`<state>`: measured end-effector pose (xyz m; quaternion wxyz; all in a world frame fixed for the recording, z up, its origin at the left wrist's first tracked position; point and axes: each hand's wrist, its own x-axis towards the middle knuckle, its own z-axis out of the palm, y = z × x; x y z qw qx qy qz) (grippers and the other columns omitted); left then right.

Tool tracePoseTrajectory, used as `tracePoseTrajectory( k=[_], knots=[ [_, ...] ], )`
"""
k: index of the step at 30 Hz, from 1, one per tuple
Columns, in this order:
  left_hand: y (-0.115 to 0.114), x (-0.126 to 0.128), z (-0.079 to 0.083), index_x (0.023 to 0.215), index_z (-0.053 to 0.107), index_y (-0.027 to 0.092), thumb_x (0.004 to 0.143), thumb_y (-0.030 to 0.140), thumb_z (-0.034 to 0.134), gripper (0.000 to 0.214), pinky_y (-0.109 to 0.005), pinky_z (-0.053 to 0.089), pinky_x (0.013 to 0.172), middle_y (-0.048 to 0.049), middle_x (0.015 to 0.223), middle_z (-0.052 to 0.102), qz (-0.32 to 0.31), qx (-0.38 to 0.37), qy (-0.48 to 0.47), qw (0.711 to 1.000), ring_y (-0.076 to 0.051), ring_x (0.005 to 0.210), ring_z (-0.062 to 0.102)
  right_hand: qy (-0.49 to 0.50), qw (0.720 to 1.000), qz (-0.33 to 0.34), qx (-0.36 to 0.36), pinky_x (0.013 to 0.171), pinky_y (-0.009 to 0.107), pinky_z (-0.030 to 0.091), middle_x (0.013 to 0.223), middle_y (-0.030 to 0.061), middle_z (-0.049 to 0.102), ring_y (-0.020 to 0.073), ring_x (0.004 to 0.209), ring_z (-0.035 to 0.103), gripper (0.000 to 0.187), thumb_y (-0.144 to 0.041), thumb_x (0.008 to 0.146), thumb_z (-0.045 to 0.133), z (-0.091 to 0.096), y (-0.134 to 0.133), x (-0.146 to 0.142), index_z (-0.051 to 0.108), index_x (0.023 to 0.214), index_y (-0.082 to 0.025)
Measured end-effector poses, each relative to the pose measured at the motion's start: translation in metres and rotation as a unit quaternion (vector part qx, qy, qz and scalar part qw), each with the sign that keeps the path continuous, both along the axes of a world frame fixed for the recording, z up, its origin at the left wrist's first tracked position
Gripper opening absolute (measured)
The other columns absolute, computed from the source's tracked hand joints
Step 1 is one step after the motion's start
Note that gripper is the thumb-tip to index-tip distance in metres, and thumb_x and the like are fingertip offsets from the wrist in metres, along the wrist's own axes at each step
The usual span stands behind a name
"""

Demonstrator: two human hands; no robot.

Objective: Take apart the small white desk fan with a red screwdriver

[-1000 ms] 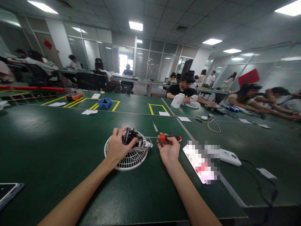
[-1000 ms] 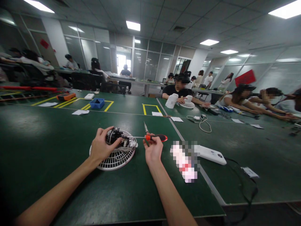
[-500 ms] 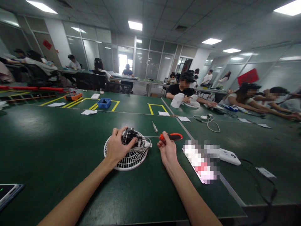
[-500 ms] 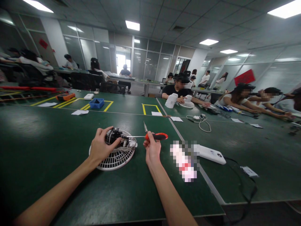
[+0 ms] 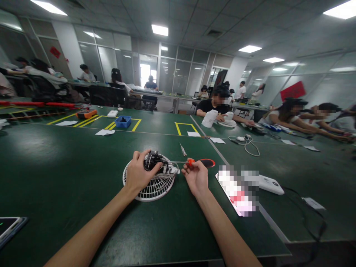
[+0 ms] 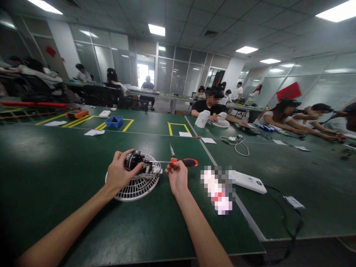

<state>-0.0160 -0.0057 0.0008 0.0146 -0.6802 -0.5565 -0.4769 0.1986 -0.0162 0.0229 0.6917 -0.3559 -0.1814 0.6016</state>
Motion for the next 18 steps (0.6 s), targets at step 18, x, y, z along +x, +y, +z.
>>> tracePoseTrajectory(
  k=[18],
  knots=[
    [-0.0009,-0.0007,0.0011,0.13,0.06,0.021,0.084,0.059,0.069,0.06,-0.043,0.058,0.086,-0.0069,0.107,0.056,-0.003,-0.001,-0.002,1.0,-0.024,0.093,0.065,-0.101,0.995,-0.011,-0.006,0.046,0.023,0.039,0.052,-0.0077,0.047,0.0077,0.045,0.038,0.041,-0.047,0.062,0.088,-0.0053,0.004,-0.0042,0.057,0.066,-0.021]
  ],
)
